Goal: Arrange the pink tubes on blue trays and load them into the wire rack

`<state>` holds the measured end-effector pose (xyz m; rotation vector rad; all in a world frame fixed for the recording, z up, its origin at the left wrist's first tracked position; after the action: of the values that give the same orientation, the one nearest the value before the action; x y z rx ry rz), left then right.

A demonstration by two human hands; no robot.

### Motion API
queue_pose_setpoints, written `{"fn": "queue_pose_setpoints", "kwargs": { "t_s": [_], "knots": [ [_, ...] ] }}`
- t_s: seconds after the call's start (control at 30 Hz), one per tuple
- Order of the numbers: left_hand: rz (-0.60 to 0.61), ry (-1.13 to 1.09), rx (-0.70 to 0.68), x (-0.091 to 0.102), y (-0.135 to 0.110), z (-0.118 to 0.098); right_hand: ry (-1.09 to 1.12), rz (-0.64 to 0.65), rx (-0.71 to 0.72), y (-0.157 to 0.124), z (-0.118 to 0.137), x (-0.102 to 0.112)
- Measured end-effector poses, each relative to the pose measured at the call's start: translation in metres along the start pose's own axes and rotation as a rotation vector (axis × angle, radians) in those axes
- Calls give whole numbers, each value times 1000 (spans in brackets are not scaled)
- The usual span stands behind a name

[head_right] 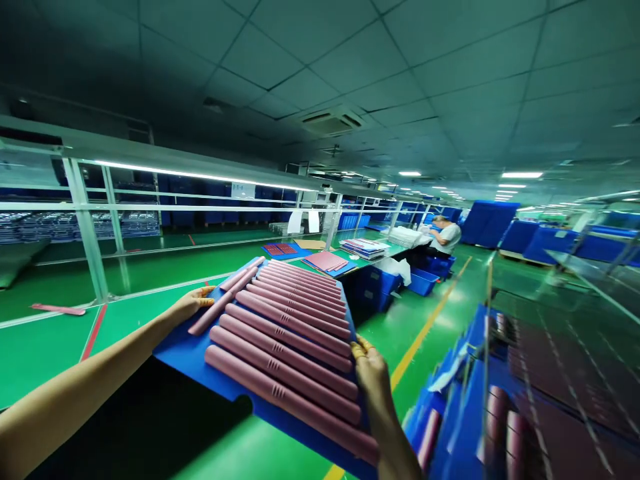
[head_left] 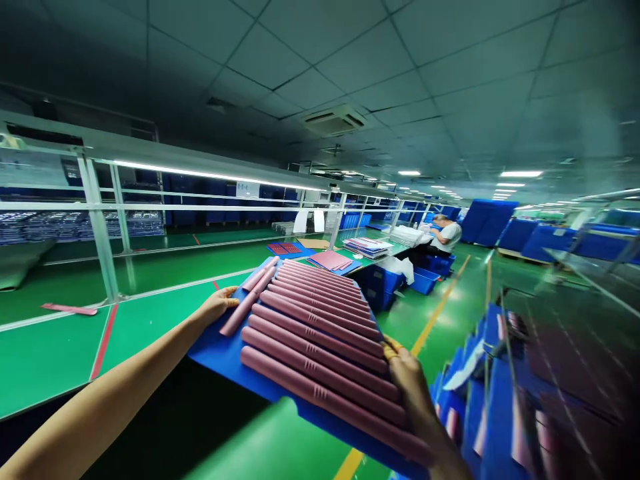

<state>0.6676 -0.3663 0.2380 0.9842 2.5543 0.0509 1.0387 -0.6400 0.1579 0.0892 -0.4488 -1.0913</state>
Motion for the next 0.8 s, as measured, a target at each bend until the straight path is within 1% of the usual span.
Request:
{"fn": "queue_pose_setpoints", "kwargs": {
  "t_s": [0.1, 0.17, 0.23, 0.33, 0.4, 0.47, 0.63, 0.73, 0.8],
  "knots": [
    [-67, 11, -8, 65, 55, 25, 131, 76, -14, 45, -13, -96],
    [-93, 10, -1, 102, 97, 44, 159, 110, -6, 78, -27, -155],
    [-113, 19, 2, 134, 142, 64, 182, 140, -12, 112, -45, -208],
    [-126, 30, 0, 176, 211, 95, 197, 160, -46, 159, -77, -276],
    [-126, 33, 6, 200, 258, 119, 191, 143, -88, 186, -98, -314],
    [-130, 32, 27, 224, 305, 146, 172, 104, -138, 209, -122, -348],
    [-137, 41, 127, 280, 430, 223, 116, -57, -267, 257, -187, -416],
    [-52, 43, 182, 305, 511, 269, 114, -135, -325, 284, -224, -457],
    [-12, 47, 242, 323, 562, 300, 127, -183, -353, 300, -242, -487]
  ]
}}
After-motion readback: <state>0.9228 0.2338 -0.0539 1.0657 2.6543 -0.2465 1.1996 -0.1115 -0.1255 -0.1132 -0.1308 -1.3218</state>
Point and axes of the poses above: each hand's wrist, its own y-axis towards the middle knuckle, its own x-axis out of the back of the hand, z = x × y, the point moved 8 cm from there along y, towards the middle knuckle, and after that the axes turned 15 degrees about -y, right-handed, at the moved point
